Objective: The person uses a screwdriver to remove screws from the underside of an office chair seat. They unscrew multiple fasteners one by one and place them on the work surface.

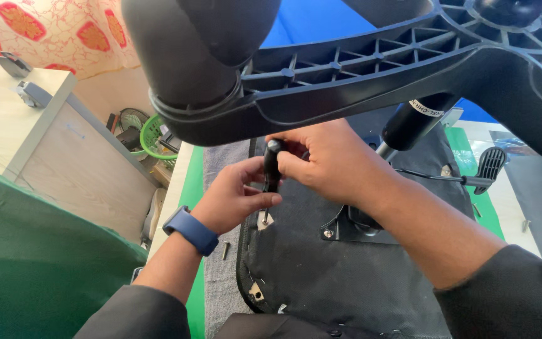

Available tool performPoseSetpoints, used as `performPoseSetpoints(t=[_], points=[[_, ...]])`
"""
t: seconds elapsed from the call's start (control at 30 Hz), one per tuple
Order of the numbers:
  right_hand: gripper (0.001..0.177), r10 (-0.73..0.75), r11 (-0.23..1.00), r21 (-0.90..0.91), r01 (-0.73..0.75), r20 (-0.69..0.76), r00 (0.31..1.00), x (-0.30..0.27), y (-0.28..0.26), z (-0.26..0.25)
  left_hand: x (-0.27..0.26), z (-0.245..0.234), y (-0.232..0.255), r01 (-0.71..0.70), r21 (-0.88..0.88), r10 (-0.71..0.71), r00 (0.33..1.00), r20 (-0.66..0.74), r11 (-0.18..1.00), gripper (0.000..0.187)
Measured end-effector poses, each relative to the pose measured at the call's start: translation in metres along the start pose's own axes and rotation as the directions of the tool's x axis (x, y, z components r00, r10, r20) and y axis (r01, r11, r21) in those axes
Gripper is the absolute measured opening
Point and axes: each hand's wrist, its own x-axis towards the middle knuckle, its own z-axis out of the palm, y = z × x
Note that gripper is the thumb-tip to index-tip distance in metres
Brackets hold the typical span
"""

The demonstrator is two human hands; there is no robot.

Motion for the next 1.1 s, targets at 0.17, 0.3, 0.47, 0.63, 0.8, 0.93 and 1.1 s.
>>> performPoseSetpoints(t=[0.17,0.3,0.47,0.63,0.8,0.93,1.1], points=[[0.036,0.046,0.993,-0.112,-0.044,0.011,0.999,0.003,0.000,0.004,0.001,0.001,-0.005,0.091,0.150,-0.087,0.996,-0.038,0.984,0.028],[0.035,0.091,0.990,-0.100,-0.095,-0.039,0.995,0.006,0.005,0.004,0.005,0.005,-0.009,0.063,0.145,-0.054,0.996,-0.066,0.987,0.033],[0.041,0.007,1.000,-0.025,-0.006,0.039,0.999,0.007,0.017,-0.002,0.003,0.002,-0.016,0.155,-0.061,-0.153,0.988,0.029,0.986,0.032],[0.039,0.067,0.992,0.099,-0.076,0.097,0.993,0.005,0.018,0.000,0.001,-0.006,-0.026,0.159,-0.024,-0.160,0.987,-0.022,0.987,0.028],[0.030,0.153,0.988,-0.002,-0.153,-0.037,0.988,0.006,0.013,0.008,0.002,-0.006,-0.030,0.107,0.036,-0.101,0.986,-0.129,0.994,0.029],[0.028,0.109,0.994,0.017,-0.110,0.059,0.992,0.007,0.014,0.003,0.002,-0.009,-0.028,0.143,-0.055,-0.146,0.987,-0.059,0.988,0.028],[0.044,0.094,0.994,0.046,-0.102,0.154,0.984,0.009,0.013,-0.005,0.003,-0.011,-0.027,0.199,-0.060,-0.201,0.979,-0.043,0.978,0.028]])
